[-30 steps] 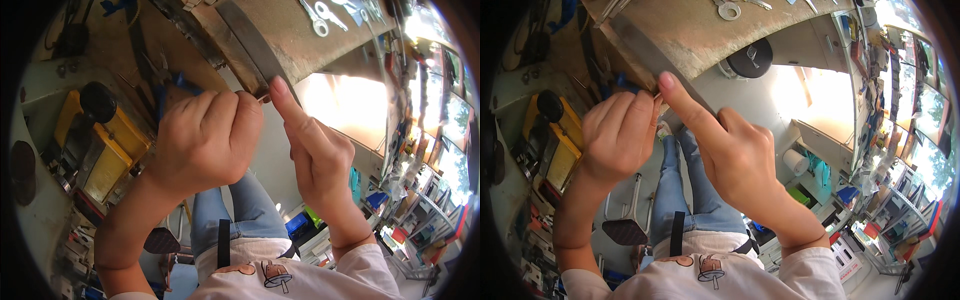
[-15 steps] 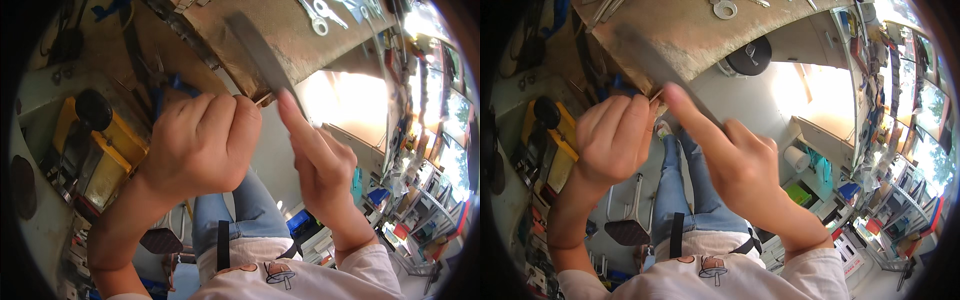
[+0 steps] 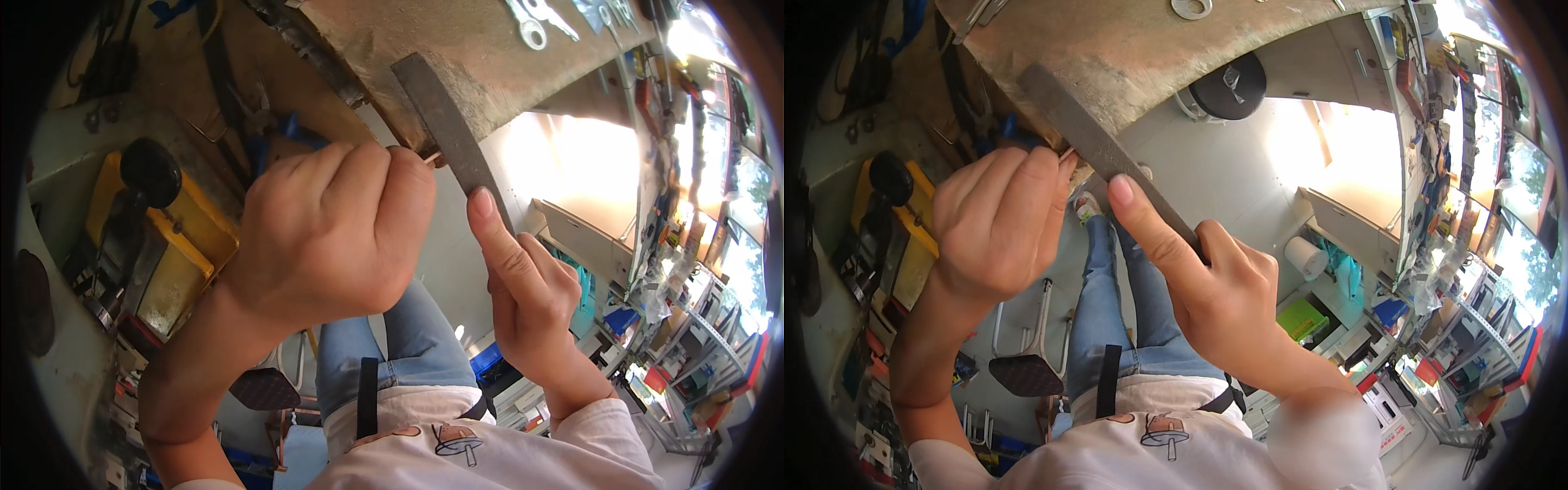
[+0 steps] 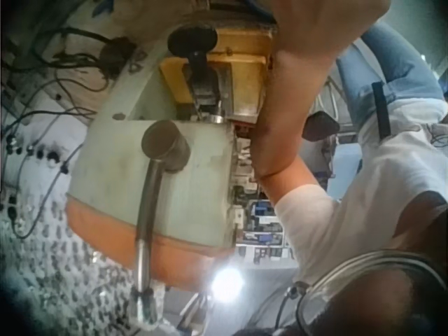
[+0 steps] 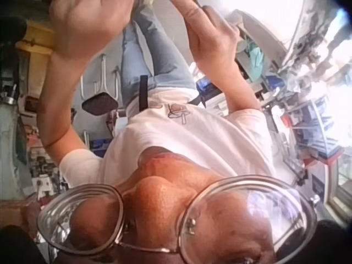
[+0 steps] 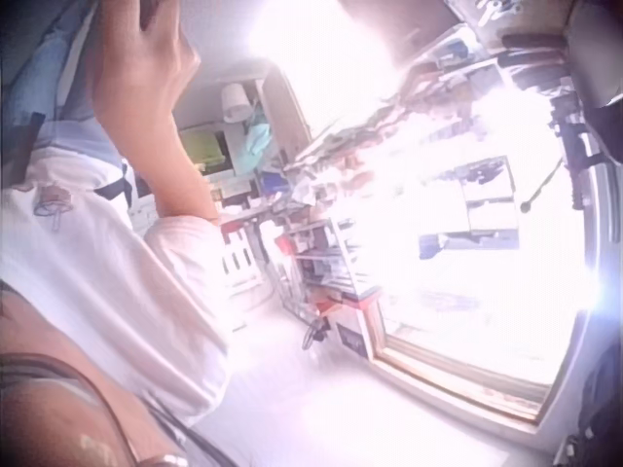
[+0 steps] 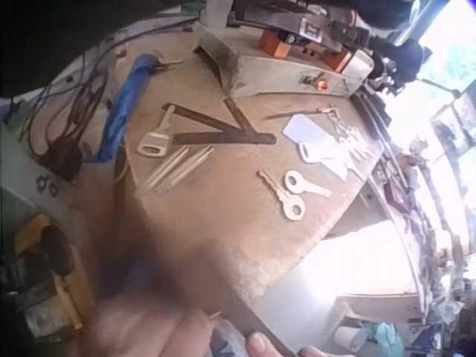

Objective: The person files a metal key using a metal file, repeatedly checking its profile against a reference key and measuring it with a caliper. The person alternates between filing and inspection, handling both the key and the caliper.

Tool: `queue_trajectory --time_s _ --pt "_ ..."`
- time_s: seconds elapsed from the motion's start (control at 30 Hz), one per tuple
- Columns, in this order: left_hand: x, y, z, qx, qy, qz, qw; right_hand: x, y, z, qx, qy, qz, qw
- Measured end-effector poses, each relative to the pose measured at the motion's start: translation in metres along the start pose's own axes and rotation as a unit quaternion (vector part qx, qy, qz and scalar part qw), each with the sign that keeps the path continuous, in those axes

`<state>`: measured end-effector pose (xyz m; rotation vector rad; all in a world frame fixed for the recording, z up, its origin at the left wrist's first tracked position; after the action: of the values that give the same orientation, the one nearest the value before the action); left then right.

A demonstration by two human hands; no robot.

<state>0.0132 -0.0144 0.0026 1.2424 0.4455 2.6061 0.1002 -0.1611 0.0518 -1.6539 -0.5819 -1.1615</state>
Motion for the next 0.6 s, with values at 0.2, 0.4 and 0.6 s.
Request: queue_trajectory --time_s 0.2,0.4,0.6 --pt "0.003 -0.004 0.000 0.004 -0.010 -0.024 1.000 -0.004 -0.006 0.016 -0.006 -0.002 -0.020 1.000" --pt "0.002 0.004 -0.010 0.191 0.043 -0.202 0.960 -0.003 -0.004 0.009 -0.029 -0.009 -0.013 0.999" --pt "-0.001 0.009 -0.012 0.284 0.055 -0.270 0.918 -0.005 0.000 0.008 -0.038 0.008 0.020 0.999"
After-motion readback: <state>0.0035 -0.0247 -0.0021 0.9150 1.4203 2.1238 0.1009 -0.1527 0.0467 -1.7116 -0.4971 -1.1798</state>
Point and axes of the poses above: each hand's wrist, its own z-axis towards the middle knuckle, its own x-axis out of the back of the hand, y = z × x, the point moved 2 cm from there along z, towards the middle knuckle, and after that the axes turned 3 degrees about y, right-handed, at the moved point
